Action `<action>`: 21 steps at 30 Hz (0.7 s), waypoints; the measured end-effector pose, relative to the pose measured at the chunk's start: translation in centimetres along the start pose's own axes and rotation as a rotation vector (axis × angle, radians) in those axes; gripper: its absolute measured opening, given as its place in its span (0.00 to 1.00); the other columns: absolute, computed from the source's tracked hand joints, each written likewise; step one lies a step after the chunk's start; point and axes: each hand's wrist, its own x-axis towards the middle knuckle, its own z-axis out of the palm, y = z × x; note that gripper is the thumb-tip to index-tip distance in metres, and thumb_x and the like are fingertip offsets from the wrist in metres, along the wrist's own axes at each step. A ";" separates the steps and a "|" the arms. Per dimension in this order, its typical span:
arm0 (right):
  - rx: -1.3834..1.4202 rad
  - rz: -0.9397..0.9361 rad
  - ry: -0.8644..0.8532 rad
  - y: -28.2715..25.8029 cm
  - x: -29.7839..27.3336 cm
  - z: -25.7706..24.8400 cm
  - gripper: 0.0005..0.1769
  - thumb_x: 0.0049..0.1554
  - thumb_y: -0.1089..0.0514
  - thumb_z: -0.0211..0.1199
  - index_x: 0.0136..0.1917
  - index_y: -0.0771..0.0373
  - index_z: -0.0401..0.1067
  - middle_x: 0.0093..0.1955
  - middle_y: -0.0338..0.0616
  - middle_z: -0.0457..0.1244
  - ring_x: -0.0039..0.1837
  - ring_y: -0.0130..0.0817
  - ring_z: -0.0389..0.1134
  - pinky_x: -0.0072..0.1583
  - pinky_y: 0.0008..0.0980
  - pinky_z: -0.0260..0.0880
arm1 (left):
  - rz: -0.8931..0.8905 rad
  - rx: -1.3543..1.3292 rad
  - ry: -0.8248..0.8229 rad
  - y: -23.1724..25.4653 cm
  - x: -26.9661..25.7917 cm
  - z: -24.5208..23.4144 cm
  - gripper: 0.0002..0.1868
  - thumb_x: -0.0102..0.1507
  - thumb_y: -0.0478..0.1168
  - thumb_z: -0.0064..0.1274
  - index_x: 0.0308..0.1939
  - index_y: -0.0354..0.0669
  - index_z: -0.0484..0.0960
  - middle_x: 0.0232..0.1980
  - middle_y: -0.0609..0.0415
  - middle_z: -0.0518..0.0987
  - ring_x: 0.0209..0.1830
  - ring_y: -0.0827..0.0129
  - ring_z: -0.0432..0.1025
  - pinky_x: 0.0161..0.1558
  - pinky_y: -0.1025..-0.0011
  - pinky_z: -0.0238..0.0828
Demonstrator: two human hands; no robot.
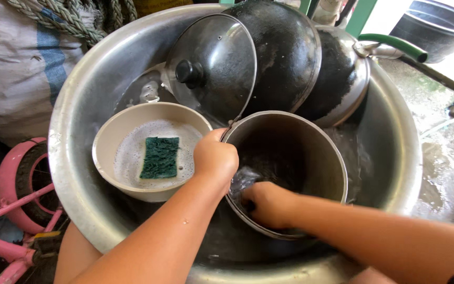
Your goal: The person washes a variety of kitchenware in a large metal basin filled with water, using a scouring pad and a sponge to scrub the surfaces of a kettle, lids, and bowls.
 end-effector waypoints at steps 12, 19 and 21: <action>-0.379 -0.193 0.446 8.4 7.9 -2.8 0.21 0.50 0.65 0.55 0.58 0.66 0.72 0.59 0.59 0.65 0.60 0.56 0.67 0.60 0.44 0.68 | 0.065 0.206 -0.052 0.3 -0.4 -0.6 0.23 0.56 0.26 0.42 0.51 0.43 0.84 0.45 0.44 0.84 0.46 0.56 0.79 0.48 0.63 0.73; -0.329 0.339 0.183 9.5 2.4 -3.3 0.14 0.60 0.62 0.54 0.58 0.60 0.74 0.54 0.54 0.69 0.56 0.51 0.72 0.56 0.45 0.73 | 0.177 -0.042 -0.054 0.0 -1.6 0.9 0.26 0.53 0.23 0.39 0.50 0.38 0.85 0.45 0.45 0.86 0.47 0.60 0.79 0.50 0.68 0.74; -0.549 0.269 -0.108 8.7 1.5 -2.3 0.15 0.52 0.62 0.64 0.54 0.61 0.77 0.52 0.53 0.70 0.56 0.48 0.72 0.58 0.41 0.73 | 0.087 -0.134 -0.059 0.3 -1.9 1.7 0.28 0.53 0.22 0.38 0.52 0.39 0.85 0.46 0.46 0.85 0.46 0.60 0.79 0.49 0.68 0.74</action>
